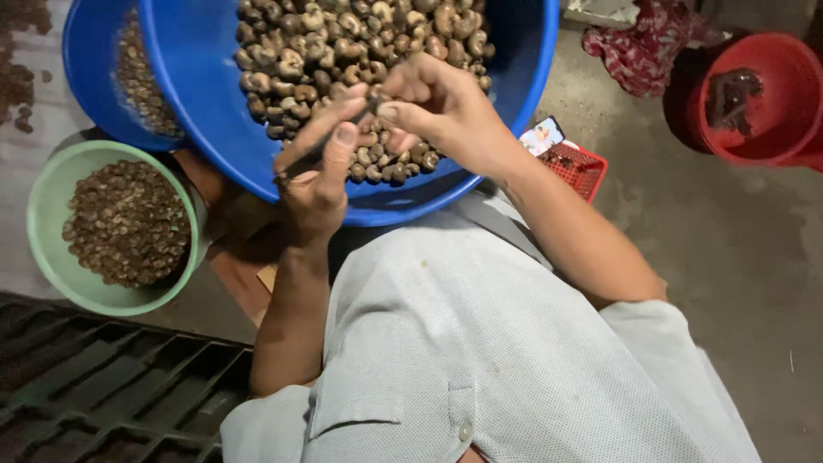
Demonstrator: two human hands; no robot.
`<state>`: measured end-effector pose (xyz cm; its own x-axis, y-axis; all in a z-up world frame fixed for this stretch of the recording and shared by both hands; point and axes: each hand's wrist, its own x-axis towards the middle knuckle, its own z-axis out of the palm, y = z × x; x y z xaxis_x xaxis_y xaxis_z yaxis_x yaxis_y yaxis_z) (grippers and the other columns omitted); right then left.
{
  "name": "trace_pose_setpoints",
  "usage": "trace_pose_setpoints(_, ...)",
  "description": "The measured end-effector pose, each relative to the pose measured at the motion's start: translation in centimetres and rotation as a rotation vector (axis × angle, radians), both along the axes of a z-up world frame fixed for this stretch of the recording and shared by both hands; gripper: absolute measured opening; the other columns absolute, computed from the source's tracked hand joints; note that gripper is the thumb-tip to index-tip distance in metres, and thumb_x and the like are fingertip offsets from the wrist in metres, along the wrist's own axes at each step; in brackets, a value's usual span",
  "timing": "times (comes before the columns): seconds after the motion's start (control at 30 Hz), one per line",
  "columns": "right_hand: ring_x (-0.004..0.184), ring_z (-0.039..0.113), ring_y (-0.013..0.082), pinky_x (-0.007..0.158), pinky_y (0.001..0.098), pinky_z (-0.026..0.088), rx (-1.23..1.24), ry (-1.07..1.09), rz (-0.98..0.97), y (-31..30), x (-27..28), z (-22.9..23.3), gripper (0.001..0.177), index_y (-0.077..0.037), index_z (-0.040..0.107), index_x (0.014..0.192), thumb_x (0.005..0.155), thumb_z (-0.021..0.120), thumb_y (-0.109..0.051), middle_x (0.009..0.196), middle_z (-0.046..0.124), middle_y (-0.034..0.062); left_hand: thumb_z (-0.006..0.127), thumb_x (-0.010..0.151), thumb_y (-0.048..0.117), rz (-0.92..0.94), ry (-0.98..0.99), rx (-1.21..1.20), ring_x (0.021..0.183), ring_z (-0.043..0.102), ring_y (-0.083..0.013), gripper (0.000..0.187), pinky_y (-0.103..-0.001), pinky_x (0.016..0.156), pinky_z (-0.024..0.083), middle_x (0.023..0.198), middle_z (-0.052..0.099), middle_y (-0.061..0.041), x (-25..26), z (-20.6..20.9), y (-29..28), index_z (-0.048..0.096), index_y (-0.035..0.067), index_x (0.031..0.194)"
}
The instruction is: Sorting cashew nuts by hand using a small tool to remove imperfections or debris.
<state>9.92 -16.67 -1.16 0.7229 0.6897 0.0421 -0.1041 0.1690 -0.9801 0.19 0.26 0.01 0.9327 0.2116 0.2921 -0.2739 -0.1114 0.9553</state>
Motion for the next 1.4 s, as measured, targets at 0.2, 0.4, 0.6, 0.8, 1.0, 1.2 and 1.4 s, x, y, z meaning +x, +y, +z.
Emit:
trace_pose_setpoints(0.2,0.078,0.072,0.0161,0.071,0.0278,0.067,0.004,-0.027,-0.114,-0.8,-1.2,0.2,0.022,-0.008,0.050,0.099,0.101,0.069,-0.019,0.098,0.059,0.0058,0.055,0.109,0.011,-0.159,-0.042,0.083,0.141,0.057,-0.0322,0.025,-0.042,0.124,0.051,0.143,0.060,-0.020,0.0,-0.2,0.5,0.066,-0.002,0.127)
trace_pose_setpoints(0.4,0.086,0.074,0.0153,0.075,0.0278,0.067,-0.048,-0.048,-0.083,-0.6,-1.6,-0.3,0.022,-0.004,0.055,0.113,0.102,0.067,-0.018,0.101,0.067,0.0081,0.054,0.107,0.025,-0.040,0.063,-0.038,0.114,0.074,-0.0321,0.035,-0.040,0.098,0.067,0.126,0.070,-0.020,-0.1,0.0,0.6,0.066,-0.002,0.125)
trace_pose_setpoints(0.6,0.076,0.069,0.0114,0.070,0.0229,0.061,-0.072,-0.118,-0.143,-0.7,-1.6,-0.4,0.023,-0.003,0.056,0.118,0.102,0.070,-0.011,0.089,0.062,0.0038,0.056,0.107,0.020,-0.040,0.050,0.027,0.116,0.072,-0.0253,0.029,-0.033,0.103,0.060,0.127,0.071,-0.016,0.1,0.1,0.6,0.069,0.000,0.123)
trace_pose_setpoints(0.8,0.079,0.067,0.0109,0.074,0.0222,0.062,-0.077,-0.099,-0.156,-0.6,-1.7,-0.7,0.023,-0.002,0.055,0.118,0.101,0.068,-0.008,0.097,0.060,0.0049,0.053,0.109,0.018,-0.127,-0.005,0.114,0.134,0.062,-0.0320,0.029,-0.041,0.120,0.049,0.136,0.064,-0.021,0.1,0.1,0.8,0.068,-0.002,0.124)
trace_pose_setpoints(1.0,0.075,0.071,0.0139,0.067,0.0213,0.062,-0.107,-0.093,-0.168,-0.6,-1.8,0.0,0.024,-0.001,0.057,0.119,0.101,0.070,-0.012,0.097,0.059,0.0043,0.055,0.109,0.017,-0.111,-0.031,0.014,0.133,0.063,-0.0320,0.026,-0.041,0.120,0.051,0.133,0.066,-0.019,0.1,-0.1,0.7,0.068,-0.001,0.122)
trace_pose_setpoints(1.2,0.081,0.065,0.0107,0.075,0.0230,0.064,-0.044,-0.040,-0.132,-0.6,-1.8,-0.6,0.024,0.001,0.058,0.123,0.103,0.065,-0.009,0.107,0.064,0.0073,0.054,0.109,0.021,-0.026,0.029,-0.040,0.115,0.074,-0.0279,0.030,-0.037,0.102,0.065,0.127,0.071,-0.017,-0.1,0.1,0.4,0.066,0.000,0.126)
trace_pose_setpoints(1.4,0.075,0.074,0.0177,0.066,0.0235,0.060,-0.077,-0.109,-0.119,-0.6,-1.8,0.0,0.023,-0.002,0.051,0.125,0.107,0.060,-0.012,0.082,0.058,0.0038,0.054,0.109,0.016,-0.088,-0.003,0.113,0.132,0.063,-0.0300,0.027,-0.037,0.119,0.048,0.134,0.067,-0.020,0.0,0.1,0.6,0.068,-0.002,0.123)
